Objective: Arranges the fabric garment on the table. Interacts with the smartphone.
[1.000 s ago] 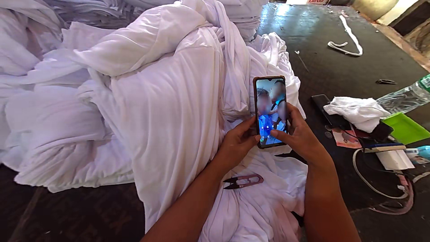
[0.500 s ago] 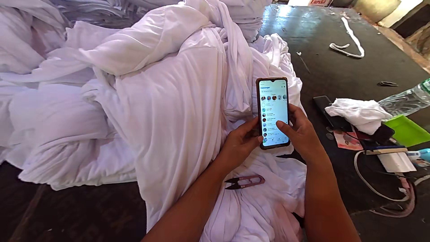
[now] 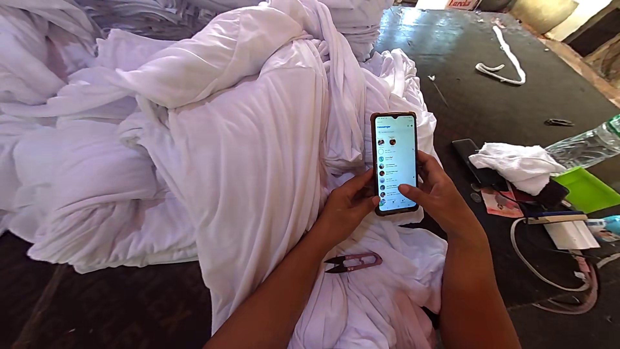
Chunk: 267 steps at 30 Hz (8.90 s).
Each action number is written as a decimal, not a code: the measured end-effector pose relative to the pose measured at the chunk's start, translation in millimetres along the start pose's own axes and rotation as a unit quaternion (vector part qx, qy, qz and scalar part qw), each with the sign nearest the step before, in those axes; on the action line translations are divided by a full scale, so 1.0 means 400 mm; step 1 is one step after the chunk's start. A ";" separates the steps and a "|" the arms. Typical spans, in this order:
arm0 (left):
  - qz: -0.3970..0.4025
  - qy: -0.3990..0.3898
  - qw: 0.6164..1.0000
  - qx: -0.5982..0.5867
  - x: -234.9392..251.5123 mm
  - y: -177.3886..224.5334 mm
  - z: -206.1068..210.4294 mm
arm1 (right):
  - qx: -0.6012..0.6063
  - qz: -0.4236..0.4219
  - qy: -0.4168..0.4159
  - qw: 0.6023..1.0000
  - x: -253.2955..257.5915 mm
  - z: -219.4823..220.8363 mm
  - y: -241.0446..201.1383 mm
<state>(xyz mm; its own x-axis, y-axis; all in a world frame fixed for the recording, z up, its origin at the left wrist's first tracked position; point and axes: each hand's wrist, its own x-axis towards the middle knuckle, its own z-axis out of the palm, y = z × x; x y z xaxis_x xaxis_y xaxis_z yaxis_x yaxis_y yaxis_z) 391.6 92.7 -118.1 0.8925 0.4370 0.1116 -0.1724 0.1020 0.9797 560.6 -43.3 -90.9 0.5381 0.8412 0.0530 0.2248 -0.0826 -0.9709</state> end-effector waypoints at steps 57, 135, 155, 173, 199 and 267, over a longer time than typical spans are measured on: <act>-0.005 0.001 1.000 -0.004 0.001 0.001 0.002 | -0.020 0.005 -0.086 0.996 0.006 -0.035 0.018; -0.008 -0.002 1.000 0.007 0.001 0.003 0.002 | 0.062 -0.040 -0.123 0.990 0.002 -0.063 0.030; -0.007 0.000 1.000 0.017 0.002 0.001 0.003 | -0.013 -0.047 -0.042 0.998 0.003 -0.039 0.023; -0.013 -0.004 1.000 0.012 0.002 0.006 0.002 | -0.008 -0.037 0.061 0.997 0.015 -0.011 0.031; -0.016 -0.002 1.000 0.015 0.000 0.012 0.005 | -0.083 -0.081 0.181 0.977 0.018 0.041 0.021; -0.006 -0.014 1.000 0.021 0.004 0.002 0.000 | -0.282 -0.360 0.268 0.848 0.032 0.007 0.073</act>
<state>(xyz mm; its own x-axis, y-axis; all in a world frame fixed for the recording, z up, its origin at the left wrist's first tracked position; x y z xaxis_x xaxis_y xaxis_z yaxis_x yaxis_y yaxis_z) 392.9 93.3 -117.3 0.9058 0.4110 0.1033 -0.1438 0.0686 0.9872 571.8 -33.5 -119.3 0.3541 0.4303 0.8303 0.9234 -0.0204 -0.3833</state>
